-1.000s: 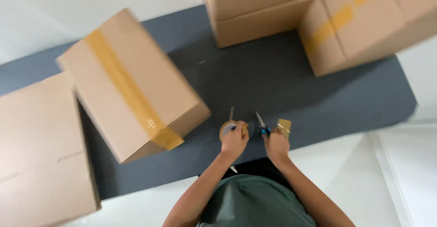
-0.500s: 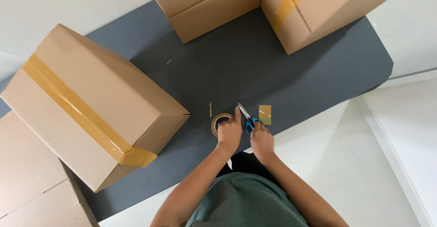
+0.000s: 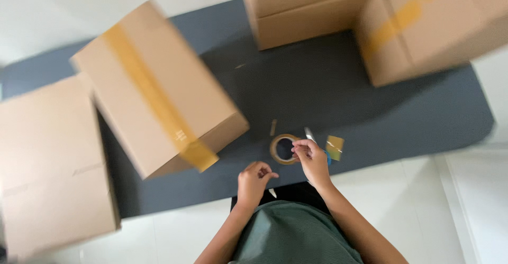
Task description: The person assembles cardboard boxes by hand and secures them with adhesive tape using a tape dispenser and scissors. The person folds the bottom flaps, applies tape across the seam and sides, and stacks the completed boxes.
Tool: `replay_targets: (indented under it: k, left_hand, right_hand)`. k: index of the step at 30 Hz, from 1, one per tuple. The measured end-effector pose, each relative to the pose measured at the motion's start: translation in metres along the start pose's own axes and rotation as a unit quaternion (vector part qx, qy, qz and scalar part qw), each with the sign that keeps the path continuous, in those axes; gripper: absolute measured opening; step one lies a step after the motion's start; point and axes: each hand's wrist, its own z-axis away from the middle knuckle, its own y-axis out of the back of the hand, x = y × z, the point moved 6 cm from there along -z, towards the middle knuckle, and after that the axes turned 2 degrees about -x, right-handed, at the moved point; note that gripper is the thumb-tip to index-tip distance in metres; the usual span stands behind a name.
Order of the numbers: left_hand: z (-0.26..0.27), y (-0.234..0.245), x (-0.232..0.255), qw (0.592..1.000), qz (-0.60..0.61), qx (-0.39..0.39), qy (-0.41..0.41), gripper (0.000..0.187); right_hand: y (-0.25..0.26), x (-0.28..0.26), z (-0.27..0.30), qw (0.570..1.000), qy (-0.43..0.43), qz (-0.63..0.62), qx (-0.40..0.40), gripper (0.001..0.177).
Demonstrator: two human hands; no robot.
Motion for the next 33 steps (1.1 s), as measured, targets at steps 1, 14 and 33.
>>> replay_targets:
  k: [1, 14, 33]
  left_hand:
    - [0.009, 0.010, -0.012, 0.999, 0.001, 0.022, 0.023, 0.022]
    - [0.080, 0.074, -0.080, 0.966, 0.134, 0.128, 0.180, 0.004]
    - [0.078, 0.093, -0.087, 0.941, 0.242, 0.135, 0.196, 0.022]
  right_hand:
    - [-0.014, -0.009, 0.002, 0.999, 0.006, -0.012, -0.038, 0.012]
    - [-0.168, -0.092, 0.050, 0.945, 0.096, -0.092, -0.298, 0.023]
    - [-0.201, -0.094, 0.038, 0.967, 0.203, 0.014, -0.155, 0.018]
